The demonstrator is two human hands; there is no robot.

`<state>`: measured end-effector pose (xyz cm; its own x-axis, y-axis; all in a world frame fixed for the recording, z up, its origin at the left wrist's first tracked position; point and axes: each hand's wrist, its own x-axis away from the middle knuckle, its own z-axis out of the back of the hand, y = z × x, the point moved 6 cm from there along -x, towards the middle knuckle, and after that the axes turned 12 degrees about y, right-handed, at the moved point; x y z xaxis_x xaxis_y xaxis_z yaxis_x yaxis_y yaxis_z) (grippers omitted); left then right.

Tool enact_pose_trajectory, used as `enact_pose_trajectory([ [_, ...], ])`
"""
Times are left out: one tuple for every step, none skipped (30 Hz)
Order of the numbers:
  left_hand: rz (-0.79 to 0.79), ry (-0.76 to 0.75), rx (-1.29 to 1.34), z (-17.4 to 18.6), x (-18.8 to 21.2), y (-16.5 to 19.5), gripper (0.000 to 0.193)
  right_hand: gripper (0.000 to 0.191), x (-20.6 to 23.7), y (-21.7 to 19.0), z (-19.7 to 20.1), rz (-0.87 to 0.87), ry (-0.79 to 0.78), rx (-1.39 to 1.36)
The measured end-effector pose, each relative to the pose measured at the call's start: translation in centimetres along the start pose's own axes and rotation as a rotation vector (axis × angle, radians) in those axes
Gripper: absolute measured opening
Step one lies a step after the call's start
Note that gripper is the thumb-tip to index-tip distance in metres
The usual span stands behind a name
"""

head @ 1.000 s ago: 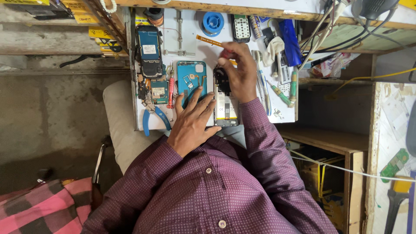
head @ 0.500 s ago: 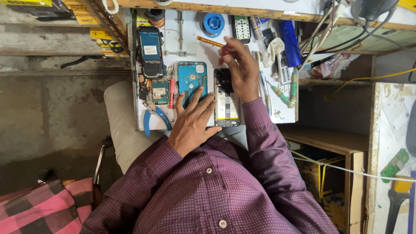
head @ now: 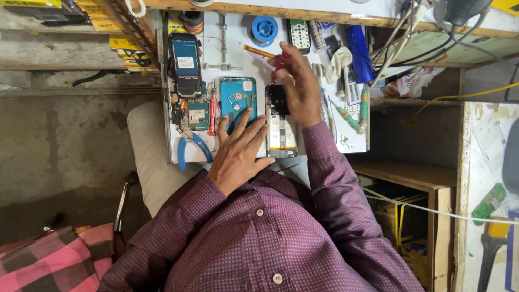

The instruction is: The person disassembles a smartphone at a cluttered repair workbench. They use a red screwdriver to remove screws from the phone's back panel, pry at the battery and internal components, lift the phone to reposition it, and continue unscrewing and working on the internals with the screwdriver and a small tool.

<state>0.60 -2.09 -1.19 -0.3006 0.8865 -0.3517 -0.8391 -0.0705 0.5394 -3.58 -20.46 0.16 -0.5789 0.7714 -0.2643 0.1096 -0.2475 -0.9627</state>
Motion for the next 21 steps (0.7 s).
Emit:
enact_pose_trajectory([
  [-0.002,0.002,0.004,0.0,-0.1,0.0,0.074,0.048,-0.1,-0.3,0.1,0.067,0.021,0.061],
  [0.0,0.003,0.006,0.0,-0.1,0.0,0.074,0.048,0.0,-0.6,0.1,0.132,0.04,0.121],
  [0.004,0.003,0.009,0.1,0.0,0.0,0.074,0.048,0.0,-0.9,0.1,0.194,0.057,0.18],
  [0.007,0.006,0.01,0.1,0.0,0.0,0.074,0.048,0.0,-0.6,-0.1,0.135,0.019,0.108],
  [0.008,0.009,0.011,0.0,-0.2,0.0,0.075,0.048,0.0,-0.3,-0.2,0.075,-0.016,0.037],
  [0.008,0.007,0.016,0.0,-0.2,0.1,0.075,0.047,0.1,-0.1,-0.3,0.012,-0.047,-0.031],
  [0.007,0.007,0.018,0.0,-0.2,0.1,0.075,0.049,0.1,-0.4,-0.2,0.091,-0.017,0.053],
  [0.007,0.008,0.019,0.1,-0.1,0.1,0.074,0.051,0.1,-0.8,-0.1,0.172,0.012,0.138],
  [0.009,0.007,0.02,0.2,-0.1,0.1,0.074,0.054,0.2,-1.1,0.0,0.25,0.041,0.222],
  [0.01,0.009,0.022,0.2,-0.1,0.1,0.074,0.053,0.2,-0.7,0.0,0.168,0.02,0.14],
  [0.012,0.011,0.022,0.3,-0.2,0.1,0.074,0.052,0.2,-0.3,0.0,0.086,-0.002,0.056],
  [0.013,0.01,0.025,0.3,-0.2,0.1,0.074,0.051,0.3,0.1,0.0,0.0,-0.023,-0.025],
  [0.011,0.011,0.025,0.4,-0.2,0.1,0.074,0.055,0.3,-0.1,0.1,0.079,0.001,0.077],
  [0.007,0.015,0.026,0.4,-0.2,0.2,0.074,0.058,0.3,-0.4,0.1,0.161,0.024,0.181],
  [0.005,0.018,0.027,0.5,-0.2,0.2,0.074,0.062,0.4,-0.7,0.1,0.241,0.046,0.283],
  [0.006,0.018,0.028,0.5,-0.2,0.2,0.074,0.06,0.4,-0.3,0.2,0.164,0.034,0.19],
  [0.008,0.019,0.027,0.4,-0.3,0.2,0.074,0.057,0.5,0.1,0.1,0.088,0.022,0.095],
  [0.01,0.018,0.028,0.4,-0.3,0.2,0.074,0.055,0.6,0.4,0.1,0.01,0.01,0.0],
  [0.008,0.018,0.027,0.5,-0.2,0.2,0.074,0.059,0.6,0.2,0.1,0.077,0.017,0.092],
  [0.006,0.019,0.027,0.6,-0.1,0.2,0.074,0.063,0.6,-0.1,0.1,0.144,0.023,0.185],
  [0.005,0.019,0.027,0.6,-0.1,0.2,0.074,0.067,0.6,-0.4,0.1,0.21,0.028,0.278],
])
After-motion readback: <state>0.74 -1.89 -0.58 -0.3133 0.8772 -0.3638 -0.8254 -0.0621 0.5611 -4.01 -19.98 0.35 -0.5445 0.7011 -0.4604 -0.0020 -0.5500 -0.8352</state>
